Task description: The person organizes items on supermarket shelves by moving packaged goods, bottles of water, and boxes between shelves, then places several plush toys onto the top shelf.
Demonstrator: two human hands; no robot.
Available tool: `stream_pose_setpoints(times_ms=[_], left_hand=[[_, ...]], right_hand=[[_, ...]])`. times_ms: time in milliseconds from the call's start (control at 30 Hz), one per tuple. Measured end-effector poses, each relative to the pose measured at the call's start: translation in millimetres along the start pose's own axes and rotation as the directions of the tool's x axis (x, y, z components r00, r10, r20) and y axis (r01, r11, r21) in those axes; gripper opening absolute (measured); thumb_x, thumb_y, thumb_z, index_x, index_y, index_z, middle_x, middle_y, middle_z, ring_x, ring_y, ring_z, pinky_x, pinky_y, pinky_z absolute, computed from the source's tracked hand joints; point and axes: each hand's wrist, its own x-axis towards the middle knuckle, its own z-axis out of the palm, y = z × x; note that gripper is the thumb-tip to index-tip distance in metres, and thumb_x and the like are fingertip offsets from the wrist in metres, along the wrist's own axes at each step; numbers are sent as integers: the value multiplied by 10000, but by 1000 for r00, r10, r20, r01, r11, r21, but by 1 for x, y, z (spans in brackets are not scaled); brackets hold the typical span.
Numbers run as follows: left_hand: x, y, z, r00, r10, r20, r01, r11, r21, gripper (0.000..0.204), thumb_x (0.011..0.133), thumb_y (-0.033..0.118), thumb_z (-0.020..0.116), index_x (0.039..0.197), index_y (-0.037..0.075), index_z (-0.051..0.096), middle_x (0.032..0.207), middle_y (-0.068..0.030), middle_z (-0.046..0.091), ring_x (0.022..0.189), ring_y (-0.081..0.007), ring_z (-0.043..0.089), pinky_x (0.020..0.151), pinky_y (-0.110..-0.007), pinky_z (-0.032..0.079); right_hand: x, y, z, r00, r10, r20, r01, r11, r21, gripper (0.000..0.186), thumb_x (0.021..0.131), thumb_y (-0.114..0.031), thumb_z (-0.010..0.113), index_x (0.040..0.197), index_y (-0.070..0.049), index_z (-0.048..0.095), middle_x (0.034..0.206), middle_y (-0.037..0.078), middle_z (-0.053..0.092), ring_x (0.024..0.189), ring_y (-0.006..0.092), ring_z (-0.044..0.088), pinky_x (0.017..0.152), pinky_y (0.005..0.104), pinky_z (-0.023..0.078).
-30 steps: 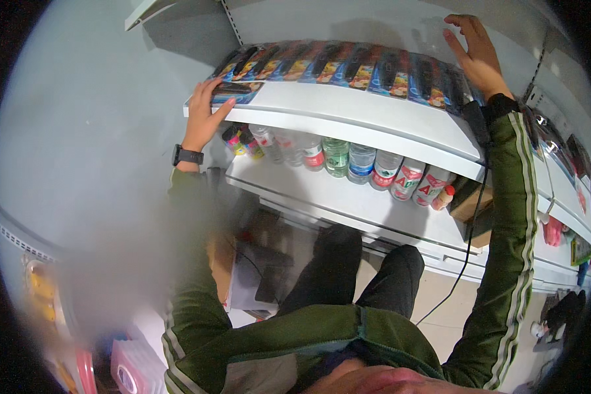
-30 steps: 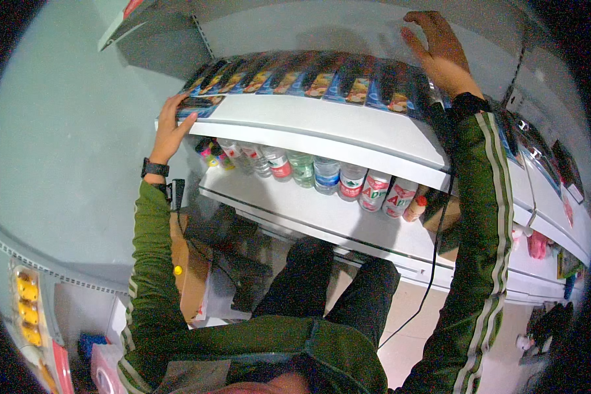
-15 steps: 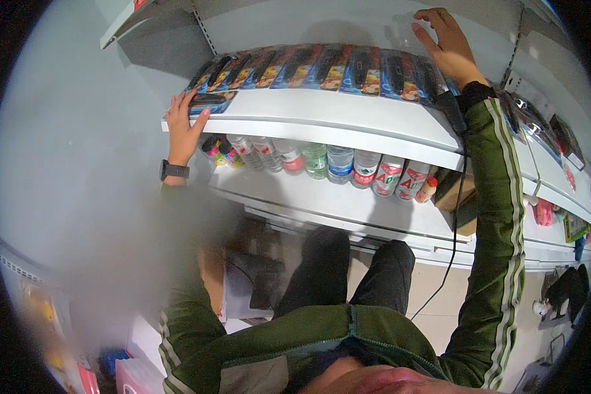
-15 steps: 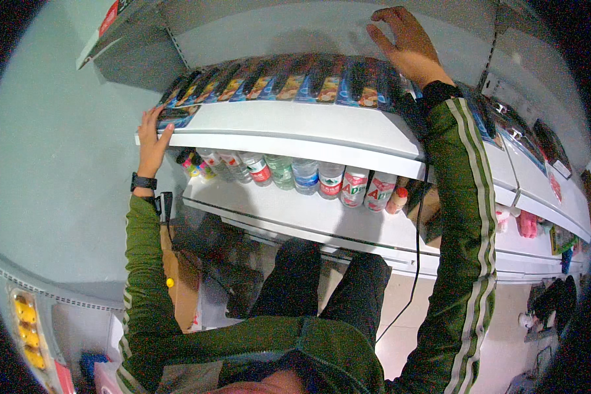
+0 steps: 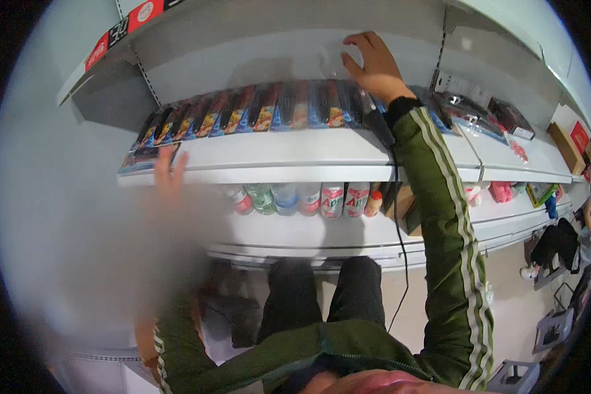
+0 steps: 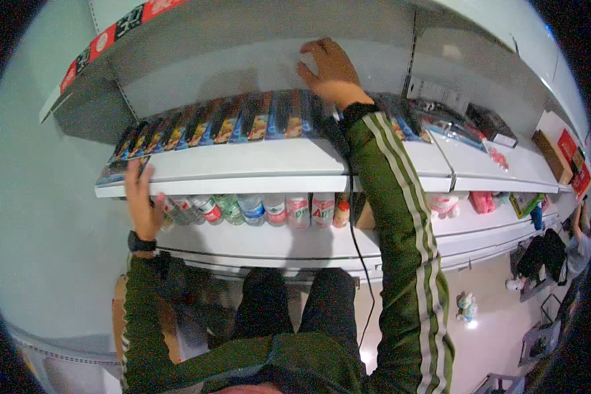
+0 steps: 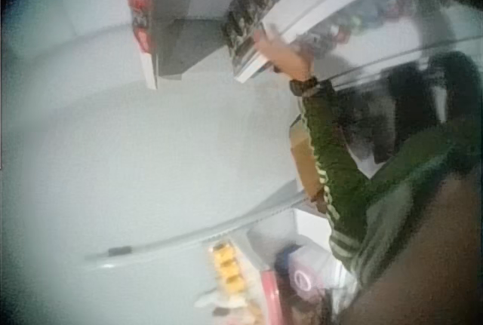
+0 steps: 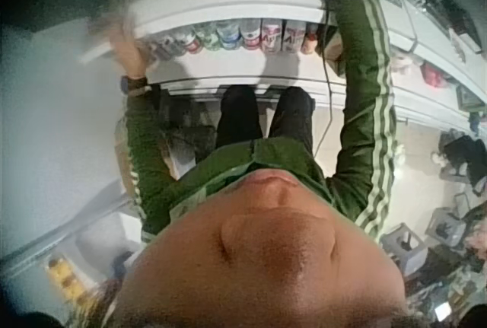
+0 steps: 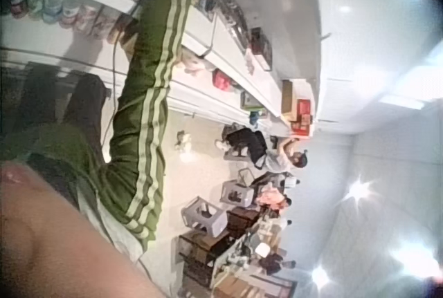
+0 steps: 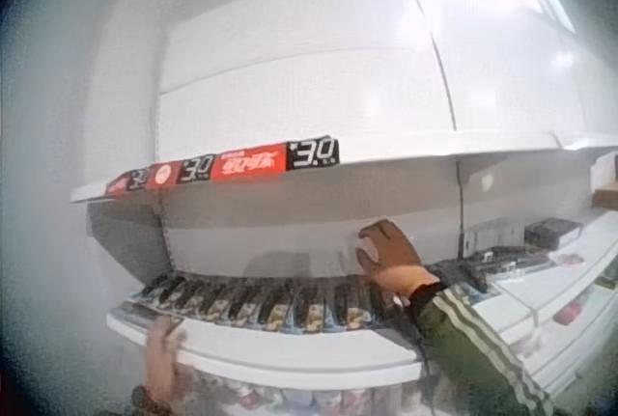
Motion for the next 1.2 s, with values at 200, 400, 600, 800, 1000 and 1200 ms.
stream_pose_setpoints(times_ms=[200, 400, 600, 800, 1000, 1200], left_hand=[[-17, 23, 40, 987, -6, -162, -4, 998, -59, 758, 937, 620, 359, 1314, -22, 501, 1306, -205, 546, 1261, -390, 474, 1106, -562, 218], [-16, 40, 32, 967, -24, -255, 16, 999, -34, 652, 927, 509, 420, 1308, -14, 500, 1300, -193, 547, 1266, -381, 472, 1110, -567, 218], [-10, 49, 42, 969, -35, -244, 13, 996, -90, 637, 943, 495, 401, 1326, -8, 480, 1325, -191, 523, 1290, -379, 449, 1115, -567, 209], [-12, 45, 29, 976, -65, -208, 51, 996, -69, 633, 952, 500, 380, 1328, 1, 477, 1327, -185, 521, 1293, -375, 441, 1119, -565, 202], [-5, 50, 42, 969, -54, -243, 29, 994, -108, 621, 955, 494, 378, 1338, 13, 470, 1342, -179, 507, 1301, -364, 432, 1123, -555, 206], [-18, 45, 28, 994, -52, -98, 55, 998, 28, 589, 954, 464, 397, 1340, 25, 470, 1344, -171, 509, 1310, -364, 423, 1123, -560, 211]], right_hand=[[-15, 45, -55, 968, 251, -6, -233, 891, -390, 289, 791, -181, 667, 1049, -70, 598, 1093, 166, 577, 1098, 370, 533, 945, 447, 453], [-67, 163, -159, 658, 709, 253, -303, 557, -774, 440, 784, -161, 652, 1208, -82, 567, 1299, 150, 548, 1164, 410, 522, 923, 500, 483], [-158, 258, -180, 361, 788, 498, -413, 614, -672, 428, 825, -185, 633, 1250, -148, 600, 1220, 157, 641, 1102, 338, 620, 847, 460, 515], [-138, 239, -174, 368, 710, 601, -271, 700, -661, 476, 766, -180, 634, 1241, -219, 648, 1168, 126, 674, 1064, 328, 647, 907, 391, 522], [-156, 240, -226, 392, 852, 347, -295, 473, -830, 458, 733, -100, 651, 1175, -220, 677, 1111, 153, 685, 1049, 367, 641, 905, 441, 519], [-150, 182, -232, 555, 813, 177, -282, 383, -880, 326, 915, -134, 508, 1213, -198, 625, 1191, 127, 644, 1127, 333, 609, 908, 477, 498]])
